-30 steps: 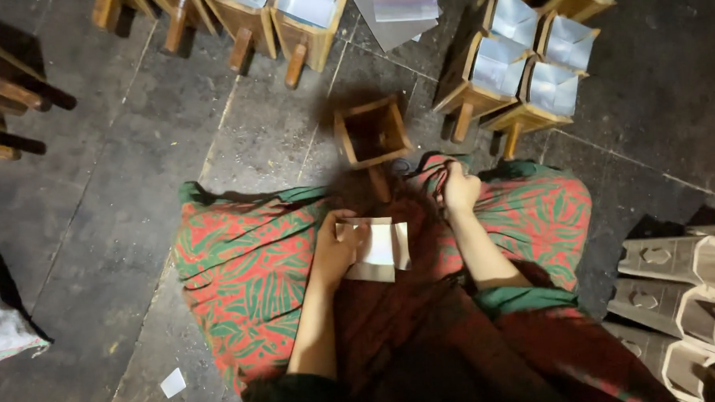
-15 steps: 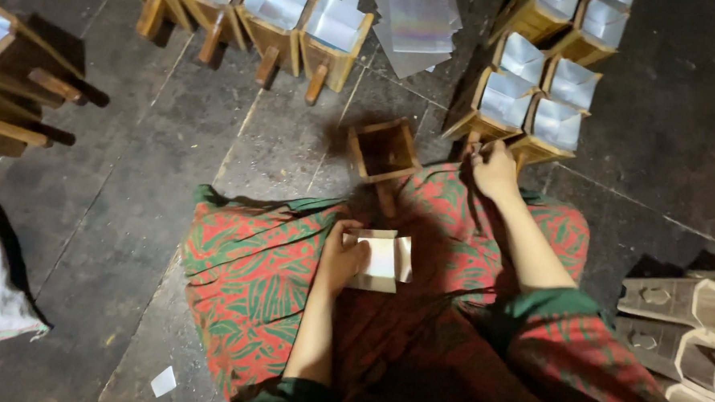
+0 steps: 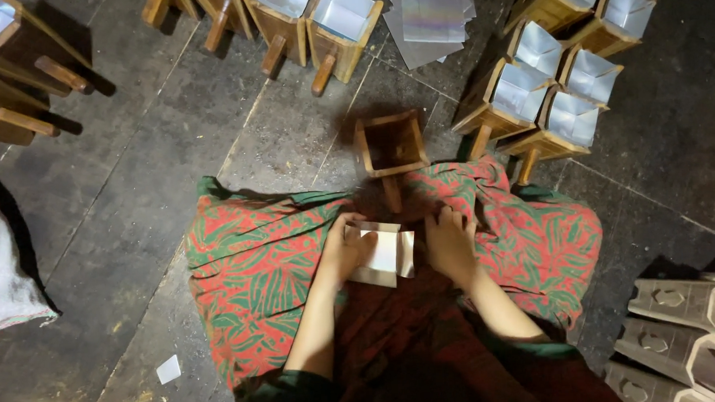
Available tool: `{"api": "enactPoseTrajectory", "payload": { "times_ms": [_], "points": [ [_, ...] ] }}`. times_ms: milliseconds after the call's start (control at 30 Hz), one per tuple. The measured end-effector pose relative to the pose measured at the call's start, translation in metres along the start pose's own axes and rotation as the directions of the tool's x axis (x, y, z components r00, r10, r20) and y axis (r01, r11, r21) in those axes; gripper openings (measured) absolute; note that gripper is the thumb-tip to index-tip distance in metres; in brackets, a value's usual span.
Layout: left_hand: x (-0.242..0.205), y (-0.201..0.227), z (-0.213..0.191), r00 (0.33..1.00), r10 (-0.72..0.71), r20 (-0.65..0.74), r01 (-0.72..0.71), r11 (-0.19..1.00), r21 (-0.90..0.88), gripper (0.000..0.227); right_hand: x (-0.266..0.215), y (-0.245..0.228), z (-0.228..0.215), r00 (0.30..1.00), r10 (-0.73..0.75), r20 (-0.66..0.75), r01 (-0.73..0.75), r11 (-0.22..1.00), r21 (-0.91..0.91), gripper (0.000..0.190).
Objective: The person sits on the floor and folds small translucent sheets into square boxes, then places each finished box into a small wooden frame. The person repeats this process for multiple units, arranging completed boxes in rows on the floor.
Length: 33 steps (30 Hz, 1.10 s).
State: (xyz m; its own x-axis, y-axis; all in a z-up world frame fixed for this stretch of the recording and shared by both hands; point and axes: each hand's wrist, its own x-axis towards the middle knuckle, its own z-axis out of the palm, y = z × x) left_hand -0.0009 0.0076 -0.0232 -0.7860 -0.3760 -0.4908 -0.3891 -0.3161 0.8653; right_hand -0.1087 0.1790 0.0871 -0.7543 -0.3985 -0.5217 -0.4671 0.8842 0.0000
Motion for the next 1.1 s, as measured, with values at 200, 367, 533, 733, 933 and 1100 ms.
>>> {"api": "enactPoseTrajectory", "payload": {
  "times_ms": [200, 367, 533, 733, 933, 1100],
  "points": [
    [0.005, 0.005, -0.001, 0.997, -0.053, 0.051, 0.052, 0.998, 0.032, 0.021, 0.015, 0.021, -0.001, 0.966, -0.257, 0.010, 0.250, 0.949, 0.194, 0.031],
    [-0.015, 0.015, -0.010, 0.995, -0.013, 0.096, -0.003, 0.986, 0.169, 0.021, 0.021, 0.021, -0.009, 0.985, -0.166, 0.047, 0.149, 0.956, 0.252, 0.029],
    [-0.033, 0.046, -0.006, 0.979, 0.063, 0.195, -0.078, 0.994, 0.071, 0.016, 0.029, 0.027, 0.008, 0.984, -0.165, 0.069, 0.149, 0.970, 0.190, 0.024],
    [-0.044, 0.055, -0.006, 0.942, 0.012, 0.335, -0.117, 0.949, 0.294, 0.021, 0.027, 0.029, 0.011, 0.991, -0.116, 0.063, 0.096, 0.963, 0.253, 0.038],
    [-0.055, 0.080, -0.002, 0.947, -0.087, 0.311, -0.134, 0.771, 0.623, 0.030, 0.020, 0.034, 0.005, 0.993, -0.111, 0.024, 0.093, 0.915, 0.393, 0.022],
    [-0.068, 0.119, 0.011, 0.972, -0.096, 0.213, -0.082, 0.714, 0.695, 0.035, 0.000, 0.061, 0.010, 0.994, -0.083, -0.073, 0.107, 0.529, 0.842, 0.028]
  ]
}}
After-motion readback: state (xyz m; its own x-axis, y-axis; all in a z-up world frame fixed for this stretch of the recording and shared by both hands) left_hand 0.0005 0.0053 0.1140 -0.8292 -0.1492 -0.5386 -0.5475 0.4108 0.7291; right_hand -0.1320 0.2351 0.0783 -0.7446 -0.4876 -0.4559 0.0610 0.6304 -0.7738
